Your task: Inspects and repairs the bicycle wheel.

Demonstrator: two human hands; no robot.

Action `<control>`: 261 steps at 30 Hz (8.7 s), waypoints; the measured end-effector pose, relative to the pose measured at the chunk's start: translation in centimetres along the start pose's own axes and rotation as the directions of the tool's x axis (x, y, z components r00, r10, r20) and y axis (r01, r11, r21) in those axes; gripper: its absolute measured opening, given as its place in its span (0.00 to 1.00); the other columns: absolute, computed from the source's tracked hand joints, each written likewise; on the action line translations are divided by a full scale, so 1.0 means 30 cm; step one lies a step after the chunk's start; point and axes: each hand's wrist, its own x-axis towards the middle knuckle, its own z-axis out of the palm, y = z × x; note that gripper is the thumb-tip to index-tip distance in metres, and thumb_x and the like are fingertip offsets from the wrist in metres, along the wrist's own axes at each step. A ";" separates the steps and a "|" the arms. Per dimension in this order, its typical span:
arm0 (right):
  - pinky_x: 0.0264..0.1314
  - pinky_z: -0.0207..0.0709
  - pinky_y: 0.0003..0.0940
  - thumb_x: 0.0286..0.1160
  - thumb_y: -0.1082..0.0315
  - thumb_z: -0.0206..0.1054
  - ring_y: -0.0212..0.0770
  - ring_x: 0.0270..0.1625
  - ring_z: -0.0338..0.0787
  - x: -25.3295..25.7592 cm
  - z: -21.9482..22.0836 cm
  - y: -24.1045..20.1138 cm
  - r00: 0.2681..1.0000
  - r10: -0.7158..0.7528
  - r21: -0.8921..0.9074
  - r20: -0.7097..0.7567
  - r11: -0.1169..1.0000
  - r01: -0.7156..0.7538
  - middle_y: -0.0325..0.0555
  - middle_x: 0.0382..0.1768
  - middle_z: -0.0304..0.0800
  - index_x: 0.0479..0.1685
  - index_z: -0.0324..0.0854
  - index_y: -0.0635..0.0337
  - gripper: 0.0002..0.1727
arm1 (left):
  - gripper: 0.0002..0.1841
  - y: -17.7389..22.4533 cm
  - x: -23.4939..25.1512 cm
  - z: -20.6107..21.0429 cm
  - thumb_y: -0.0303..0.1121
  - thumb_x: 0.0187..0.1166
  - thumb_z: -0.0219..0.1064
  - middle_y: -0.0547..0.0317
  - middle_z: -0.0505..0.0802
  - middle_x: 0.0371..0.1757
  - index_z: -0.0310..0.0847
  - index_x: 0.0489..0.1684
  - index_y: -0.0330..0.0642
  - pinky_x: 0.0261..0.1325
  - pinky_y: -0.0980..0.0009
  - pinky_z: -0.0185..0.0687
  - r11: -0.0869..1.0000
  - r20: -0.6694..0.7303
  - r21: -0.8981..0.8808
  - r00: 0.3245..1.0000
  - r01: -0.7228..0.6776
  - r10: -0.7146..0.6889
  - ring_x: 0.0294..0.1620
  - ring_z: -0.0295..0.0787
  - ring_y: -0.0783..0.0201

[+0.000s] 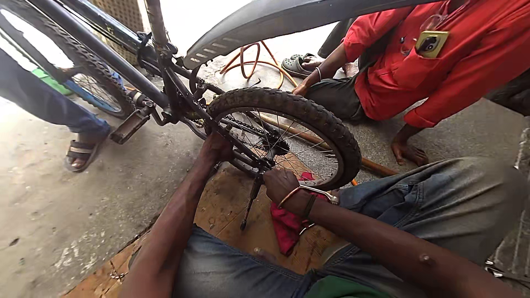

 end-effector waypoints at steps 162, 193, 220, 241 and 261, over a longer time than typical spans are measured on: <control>0.25 0.78 0.47 0.84 0.52 0.60 0.50 0.26 0.88 -0.048 0.213 0.067 0.908 0.093 0.209 -0.408 0.978 -0.006 0.47 0.24 0.85 0.41 0.85 0.58 0.18 | 0.27 -0.012 -0.009 0.030 0.57 0.80 0.59 0.42 0.91 0.52 0.84 0.51 0.38 0.67 0.41 0.76 0.998 -0.050 0.037 0.998 -0.046 0.048 0.60 0.88 0.43; 0.35 0.83 0.50 0.70 0.77 0.69 0.55 0.40 0.91 -0.013 -0.075 -0.033 0.993 -0.110 -0.023 -0.030 0.994 0.109 0.55 0.35 0.88 0.39 0.86 0.64 0.03 | 0.26 -0.028 -0.005 0.037 0.57 0.78 0.61 0.50 0.92 0.55 0.87 0.52 0.43 0.72 0.46 0.76 0.999 -0.027 0.032 0.999 -0.028 0.029 0.64 0.88 0.50; 0.17 0.71 0.42 0.81 0.42 0.60 0.39 0.17 0.78 0.029 0.557 0.128 0.798 0.281 0.573 -0.533 0.814 0.096 0.37 0.15 0.75 0.28 0.81 0.52 0.24 | 0.26 0.010 -0.022 -0.006 0.50 0.86 0.52 0.39 0.92 0.49 0.85 0.49 0.35 0.66 0.40 0.77 0.997 -0.084 -0.074 0.996 0.003 -0.010 0.57 0.90 0.40; 0.44 0.83 0.53 0.77 0.68 0.63 0.55 0.42 0.92 -0.072 0.083 0.155 0.998 -0.050 0.133 -0.035 0.990 0.054 0.53 0.37 0.90 0.55 0.82 0.60 0.12 | 0.23 -0.018 -0.011 0.003 0.53 0.85 0.57 0.47 0.92 0.55 0.87 0.51 0.41 0.75 0.46 0.75 1.000 -0.023 -0.002 1.000 -0.004 0.004 0.65 0.87 0.48; 0.34 0.79 0.48 0.86 0.58 0.50 0.51 0.35 0.91 -0.147 0.150 0.130 0.981 0.191 0.208 0.026 0.959 -0.192 0.48 0.29 0.86 0.45 0.79 0.56 0.14 | 0.22 0.013 -0.038 0.002 0.51 0.85 0.58 0.45 0.93 0.50 0.88 0.46 0.40 0.68 0.43 0.78 0.999 -0.061 -0.043 0.998 0.011 -0.014 0.59 0.90 0.45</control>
